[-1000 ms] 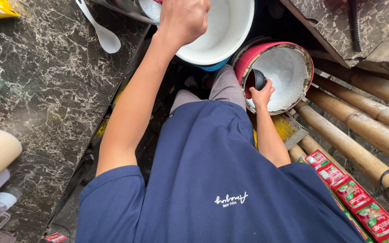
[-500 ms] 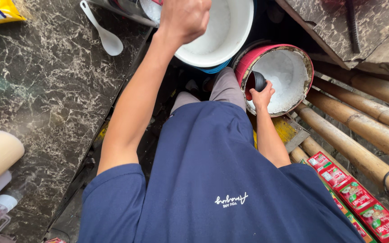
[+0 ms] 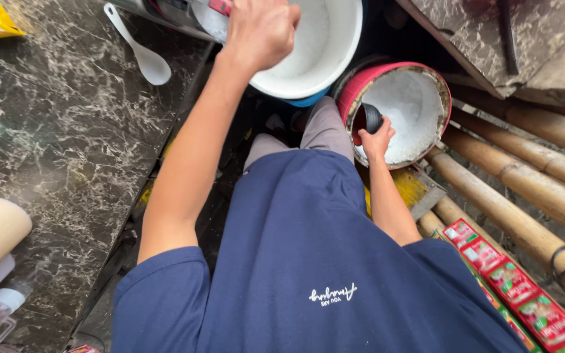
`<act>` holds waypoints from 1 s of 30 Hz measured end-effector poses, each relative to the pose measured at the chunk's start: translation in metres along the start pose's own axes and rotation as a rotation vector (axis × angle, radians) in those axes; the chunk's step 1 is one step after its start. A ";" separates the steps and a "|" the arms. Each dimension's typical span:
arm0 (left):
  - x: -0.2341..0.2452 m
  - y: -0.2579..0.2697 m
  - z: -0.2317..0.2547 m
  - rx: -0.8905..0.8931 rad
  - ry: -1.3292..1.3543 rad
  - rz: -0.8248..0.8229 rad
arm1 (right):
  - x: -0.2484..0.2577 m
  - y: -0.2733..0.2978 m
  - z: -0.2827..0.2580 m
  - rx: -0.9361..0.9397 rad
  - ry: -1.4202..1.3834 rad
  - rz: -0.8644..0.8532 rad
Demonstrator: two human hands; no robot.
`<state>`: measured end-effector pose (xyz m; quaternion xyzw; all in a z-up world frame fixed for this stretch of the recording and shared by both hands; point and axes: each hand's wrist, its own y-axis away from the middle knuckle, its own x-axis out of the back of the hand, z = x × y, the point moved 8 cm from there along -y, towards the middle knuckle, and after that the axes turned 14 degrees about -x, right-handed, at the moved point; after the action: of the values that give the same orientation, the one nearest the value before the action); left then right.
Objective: The person scoops ice from a red bucket into a silver ice crusher using a red scoop. The person then operates the ice crusher to grind the ice into a white bowl below. The person repeats this scooping and crushing cycle multiple times.
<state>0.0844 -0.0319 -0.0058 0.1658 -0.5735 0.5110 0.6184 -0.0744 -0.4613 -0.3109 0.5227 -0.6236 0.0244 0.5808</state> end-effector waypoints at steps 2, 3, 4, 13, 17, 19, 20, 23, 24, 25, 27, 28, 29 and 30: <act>-0.001 -0.003 -0.001 0.001 -0.020 0.000 | -0.003 -0.001 -0.002 -0.015 0.001 -0.007; -0.002 -0.002 -0.001 0.004 -0.025 -0.003 | -0.003 0.001 0.002 -0.027 0.005 -0.011; -0.006 -0.001 -0.003 0.026 -0.006 -0.035 | -0.003 0.002 0.003 -0.035 0.008 -0.014; -0.010 0.002 -0.004 0.023 0.048 -0.020 | -0.004 0.000 0.005 -0.004 -0.004 0.004; -0.015 0.002 -0.005 0.032 0.038 -0.025 | -0.005 0.001 0.009 -0.020 -0.008 -0.005; -0.017 -0.001 -0.009 0.040 0.047 -0.042 | -0.005 -0.002 0.005 -0.016 -0.011 0.002; -0.018 0.000 -0.009 0.050 0.059 -0.050 | -0.005 -0.001 0.004 -0.014 -0.008 0.002; -0.014 0.003 -0.009 0.042 0.044 -0.027 | -0.008 0.000 0.005 -0.044 0.014 -0.012; -0.013 0.001 -0.008 0.030 0.033 -0.008 | -0.007 0.000 0.006 -0.061 0.023 -0.014; -0.014 0.000 -0.008 0.036 0.031 -0.015 | -0.006 -0.001 0.005 -0.057 0.020 -0.014; -0.015 0.000 -0.008 0.048 0.027 -0.030 | -0.006 0.000 0.004 -0.048 0.013 -0.014; -0.014 0.000 -0.008 0.047 0.034 -0.017 | -0.005 0.001 0.004 -0.048 0.014 -0.015; -0.014 0.000 -0.007 0.046 0.040 -0.004 | -0.005 0.002 0.004 -0.048 0.014 -0.015; -0.013 0.000 -0.007 0.044 0.046 0.010 | -0.005 0.002 0.004 -0.047 0.014 -0.016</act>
<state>0.0908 -0.0320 -0.0190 0.1647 -0.5486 0.5301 0.6253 -0.0794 -0.4594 -0.3149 0.5135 -0.6159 0.0088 0.5975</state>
